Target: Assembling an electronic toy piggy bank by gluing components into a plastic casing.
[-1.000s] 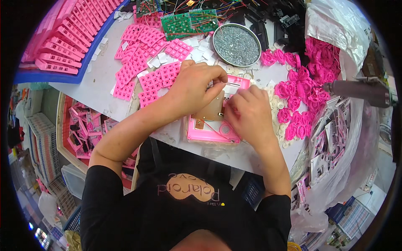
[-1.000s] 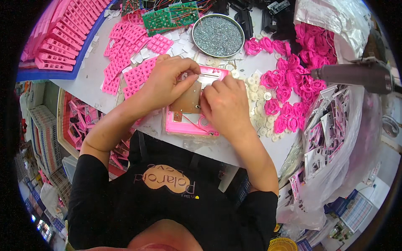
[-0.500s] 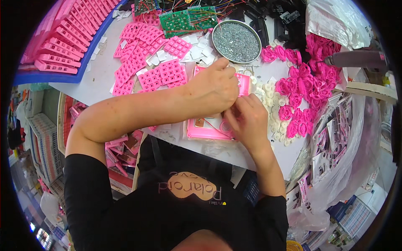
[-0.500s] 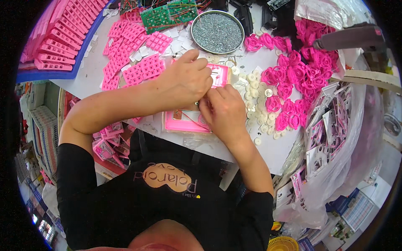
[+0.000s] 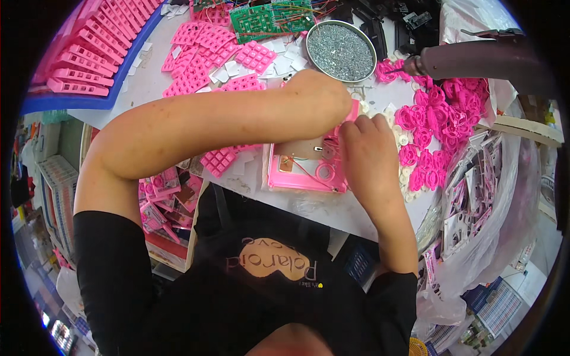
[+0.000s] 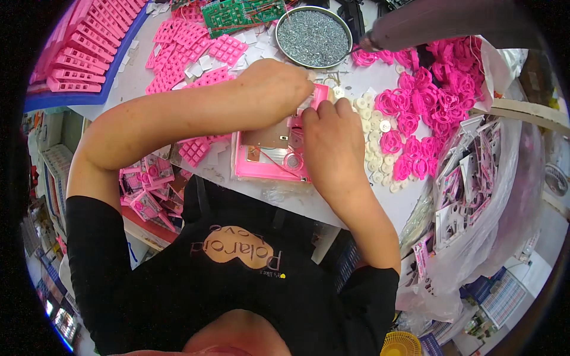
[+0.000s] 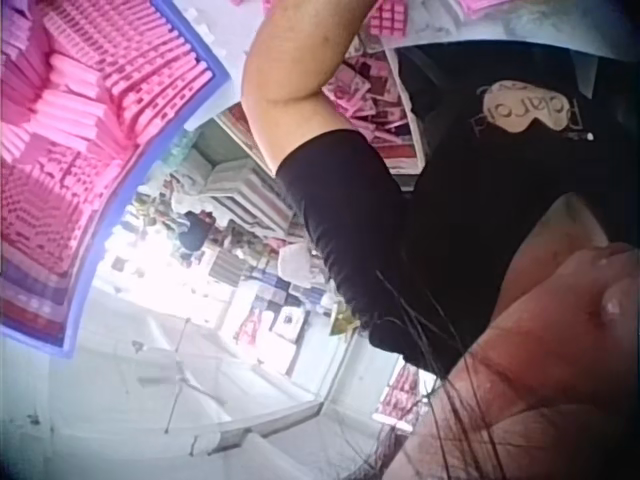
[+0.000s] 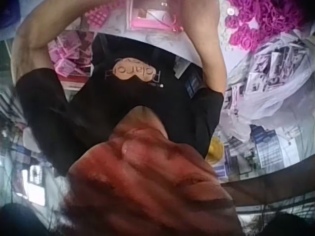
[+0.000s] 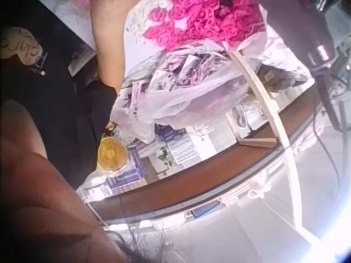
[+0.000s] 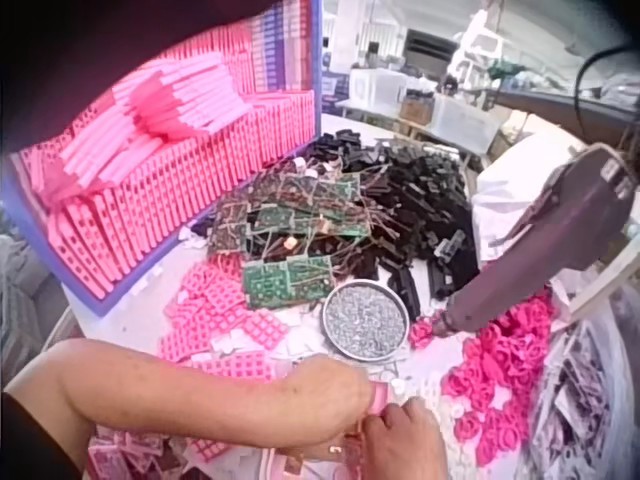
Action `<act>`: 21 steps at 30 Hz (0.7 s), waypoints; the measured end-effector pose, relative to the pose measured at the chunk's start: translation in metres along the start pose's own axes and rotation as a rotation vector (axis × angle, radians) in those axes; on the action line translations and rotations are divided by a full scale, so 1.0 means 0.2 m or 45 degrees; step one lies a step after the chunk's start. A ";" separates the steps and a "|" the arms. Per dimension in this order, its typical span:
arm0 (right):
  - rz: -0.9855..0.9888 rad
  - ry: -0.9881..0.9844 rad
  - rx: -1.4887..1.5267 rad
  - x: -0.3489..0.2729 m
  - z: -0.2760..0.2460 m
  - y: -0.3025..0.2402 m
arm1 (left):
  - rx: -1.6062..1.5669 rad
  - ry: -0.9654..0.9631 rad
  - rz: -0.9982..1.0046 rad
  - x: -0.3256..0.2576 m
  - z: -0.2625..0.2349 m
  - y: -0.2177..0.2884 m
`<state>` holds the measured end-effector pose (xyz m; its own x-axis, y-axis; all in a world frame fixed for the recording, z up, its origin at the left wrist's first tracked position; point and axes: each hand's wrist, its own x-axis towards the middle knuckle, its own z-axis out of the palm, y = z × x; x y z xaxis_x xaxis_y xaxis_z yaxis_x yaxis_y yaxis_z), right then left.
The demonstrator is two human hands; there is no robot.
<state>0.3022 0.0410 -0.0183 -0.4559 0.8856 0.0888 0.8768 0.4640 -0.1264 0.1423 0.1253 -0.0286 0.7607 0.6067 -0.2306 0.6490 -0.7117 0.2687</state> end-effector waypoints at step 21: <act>0.020 0.325 0.575 0.03 0.22 0.12 | -0.345 0.013 -0.092 0.02 0.03 -0.11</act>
<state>0.3135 0.0576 -0.0639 -0.3418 0.8855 0.3147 0.7039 0.4631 -0.5385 0.1319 0.1416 -0.0413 0.7114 0.6572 -0.2490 0.6773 -0.5466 0.4924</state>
